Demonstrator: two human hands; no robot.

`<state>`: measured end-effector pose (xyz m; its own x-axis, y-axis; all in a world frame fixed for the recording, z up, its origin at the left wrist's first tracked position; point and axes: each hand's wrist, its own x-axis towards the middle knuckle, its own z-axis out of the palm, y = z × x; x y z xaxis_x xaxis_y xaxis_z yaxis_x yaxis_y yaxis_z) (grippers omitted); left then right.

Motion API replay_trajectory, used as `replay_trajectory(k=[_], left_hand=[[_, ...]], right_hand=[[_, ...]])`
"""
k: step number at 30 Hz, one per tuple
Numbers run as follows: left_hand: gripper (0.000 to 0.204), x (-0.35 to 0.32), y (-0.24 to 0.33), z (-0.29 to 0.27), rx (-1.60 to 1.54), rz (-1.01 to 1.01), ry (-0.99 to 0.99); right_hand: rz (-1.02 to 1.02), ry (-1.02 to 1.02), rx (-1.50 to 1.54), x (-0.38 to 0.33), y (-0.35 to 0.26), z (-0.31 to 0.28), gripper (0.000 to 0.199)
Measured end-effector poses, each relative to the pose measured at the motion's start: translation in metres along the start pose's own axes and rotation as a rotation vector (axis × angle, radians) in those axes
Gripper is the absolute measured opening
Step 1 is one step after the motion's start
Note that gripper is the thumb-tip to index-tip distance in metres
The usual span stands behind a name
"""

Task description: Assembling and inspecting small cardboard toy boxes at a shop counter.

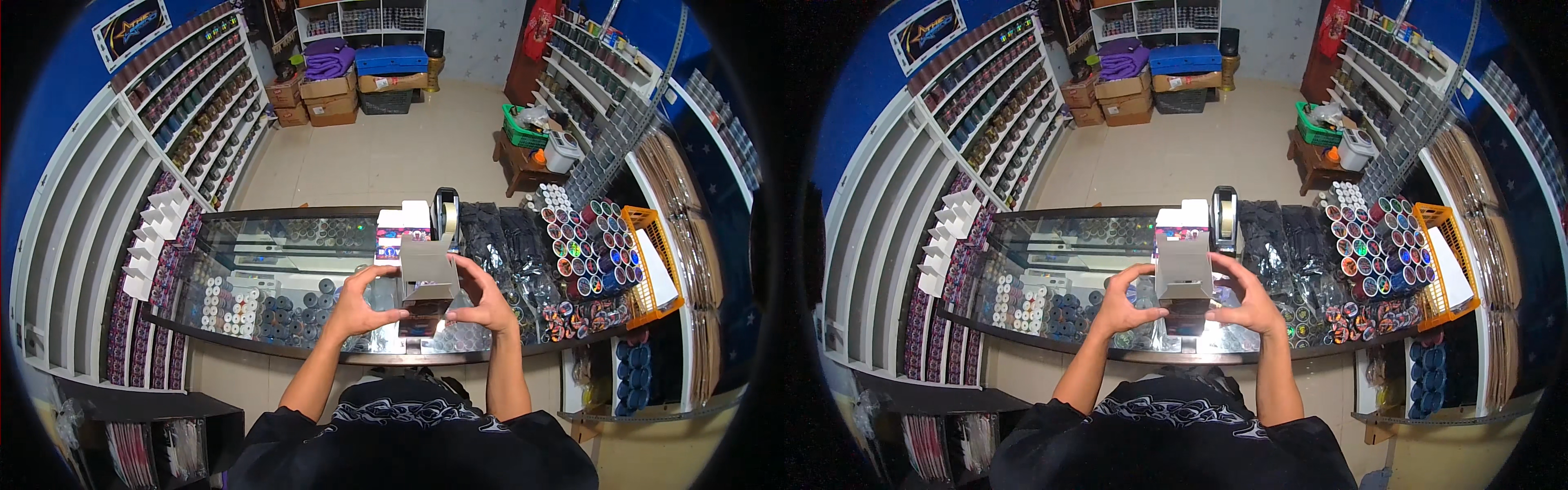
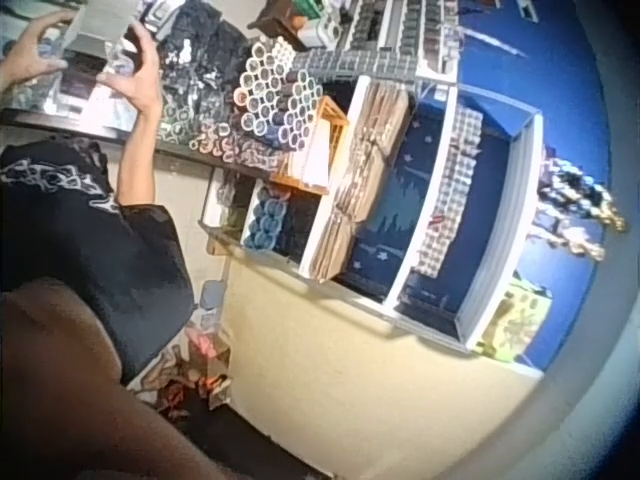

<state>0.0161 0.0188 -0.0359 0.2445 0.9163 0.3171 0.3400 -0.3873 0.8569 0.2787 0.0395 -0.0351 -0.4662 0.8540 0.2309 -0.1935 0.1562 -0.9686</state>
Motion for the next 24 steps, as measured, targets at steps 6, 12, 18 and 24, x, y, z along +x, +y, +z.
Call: replay_trajectory(k=[6, 12, 18, 24], left_hand=[[0.068, -0.002, -0.022, 0.007, -0.236, -0.082, -0.064], [0.086, 0.002, -0.02, 0.012, -0.508, -0.068, 0.016], [0.093, -0.001, -0.021, 0.013, -0.486, -0.054, 0.005], [0.088, 0.001, -0.01, 0.009, -0.436, 0.002, 0.015]], right_hand=[[0.098, 0.095, 0.004, 0.003, 0.008, 0.005, 0.081], [0.098, 0.098, 0.055, 0.006, 0.014, 0.005, 0.08], [-0.008, 0.209, 0.168, 0.005, 0.007, 0.021, 0.084], [-0.049, 0.159, -0.058, 0.0, -0.005, 0.025, 0.075]])
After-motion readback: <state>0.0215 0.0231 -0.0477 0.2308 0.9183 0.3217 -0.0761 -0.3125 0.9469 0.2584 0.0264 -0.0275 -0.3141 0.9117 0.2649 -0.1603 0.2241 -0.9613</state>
